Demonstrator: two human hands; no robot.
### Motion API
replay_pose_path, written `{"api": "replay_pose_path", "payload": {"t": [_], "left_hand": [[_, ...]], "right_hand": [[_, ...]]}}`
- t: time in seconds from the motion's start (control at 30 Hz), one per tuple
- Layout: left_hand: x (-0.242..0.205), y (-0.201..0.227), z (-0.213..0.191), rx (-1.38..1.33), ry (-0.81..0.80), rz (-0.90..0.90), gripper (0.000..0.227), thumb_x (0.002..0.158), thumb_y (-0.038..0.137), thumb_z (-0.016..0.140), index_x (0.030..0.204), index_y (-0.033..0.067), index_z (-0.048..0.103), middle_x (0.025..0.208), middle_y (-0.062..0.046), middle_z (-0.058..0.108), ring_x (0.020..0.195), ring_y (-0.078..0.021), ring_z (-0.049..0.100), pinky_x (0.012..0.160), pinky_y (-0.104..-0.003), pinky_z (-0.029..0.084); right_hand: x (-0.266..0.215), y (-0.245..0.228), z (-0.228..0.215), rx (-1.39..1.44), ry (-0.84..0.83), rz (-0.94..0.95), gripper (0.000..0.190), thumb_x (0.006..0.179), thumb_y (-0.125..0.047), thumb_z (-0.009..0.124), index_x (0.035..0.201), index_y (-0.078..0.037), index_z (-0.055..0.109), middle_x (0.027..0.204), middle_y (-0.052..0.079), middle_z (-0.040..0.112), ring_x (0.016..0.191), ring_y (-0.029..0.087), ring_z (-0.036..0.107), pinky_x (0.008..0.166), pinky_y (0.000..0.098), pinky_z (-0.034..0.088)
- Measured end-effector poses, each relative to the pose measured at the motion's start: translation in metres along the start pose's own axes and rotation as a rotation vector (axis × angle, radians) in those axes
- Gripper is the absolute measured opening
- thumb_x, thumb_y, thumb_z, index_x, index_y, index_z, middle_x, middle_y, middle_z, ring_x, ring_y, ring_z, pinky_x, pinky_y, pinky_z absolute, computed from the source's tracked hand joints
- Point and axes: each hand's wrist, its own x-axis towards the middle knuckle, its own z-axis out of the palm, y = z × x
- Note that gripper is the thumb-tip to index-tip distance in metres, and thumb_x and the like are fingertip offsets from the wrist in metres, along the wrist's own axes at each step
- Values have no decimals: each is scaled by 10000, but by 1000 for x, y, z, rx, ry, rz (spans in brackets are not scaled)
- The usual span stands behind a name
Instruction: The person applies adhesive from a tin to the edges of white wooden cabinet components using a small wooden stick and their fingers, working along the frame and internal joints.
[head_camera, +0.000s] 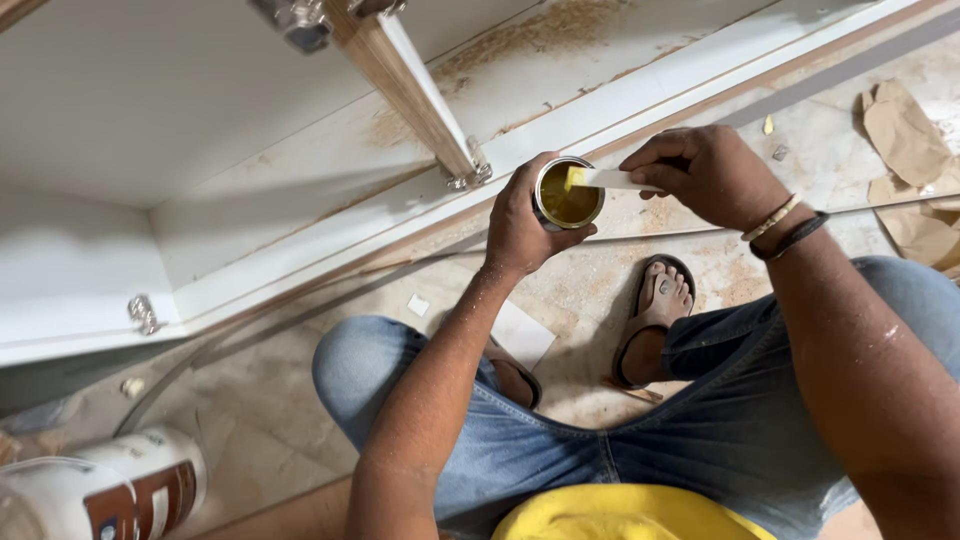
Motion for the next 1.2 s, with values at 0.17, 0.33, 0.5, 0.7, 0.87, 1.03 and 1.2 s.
{"api": "replay_pose_path", "payload": {"t": [0.17,0.33,0.5,0.7,0.87,1.03,1.2], "left_hand": [[27,-18,13,-98,15,-65,1013,631,405,1001,1433,90,468,1319,-135,647,1236,-275,649,1053,-414,566],[31,-30,3,-84,27,-139,1027,627,417,992,1443,81,466,1310,-128,655,1221,-274,665,1035,-416,576],[31,-38,-5,-53,74,-79,1016,650,399,1002,1439,63,457,1317,-148,642,1224,-291,654,1035,-420,555],[26,-35,-15,-104,106,-69,988,659,378,986,1433,49,469,1307,-142,661,1221,-280,668,1047,-407,559],[26,-27,-19,-64,143,-32,984,664,345,1006,1430,40,469,1306,-150,654,1231,-290,652,1059,-416,541],[28,-20,-22,-122,145,-41,908,693,338,990,1409,58,506,1303,-130,675,1253,-276,674,1088,-408,570],[28,-20,-23,-97,159,-64,973,705,367,980,1449,38,446,1340,-158,634,1270,-290,650,1097,-430,553]], "right_hand": [[20,6,5,-16,43,-177,306,872,-243,777,1141,-98,770,959,78,751,788,170,710,700,342,593],[36,1,17,-73,36,-295,258,906,-249,742,1111,-98,786,1009,88,739,802,188,709,728,331,606],[40,-18,27,118,-61,185,363,926,-312,670,1271,-203,703,953,60,780,790,196,758,741,358,627],[39,-6,45,-132,59,-449,386,935,-257,727,1288,-101,717,1008,112,743,851,263,713,727,411,606],[45,7,48,162,93,-76,375,993,-292,641,1344,-164,671,956,-15,764,754,101,690,679,294,601],[59,25,37,734,32,-251,423,1042,-284,637,1422,-99,630,908,-35,657,674,47,524,598,217,507],[87,71,78,1114,87,-114,400,1069,-329,579,1359,-64,653,892,-30,663,725,67,607,665,220,563]]}}
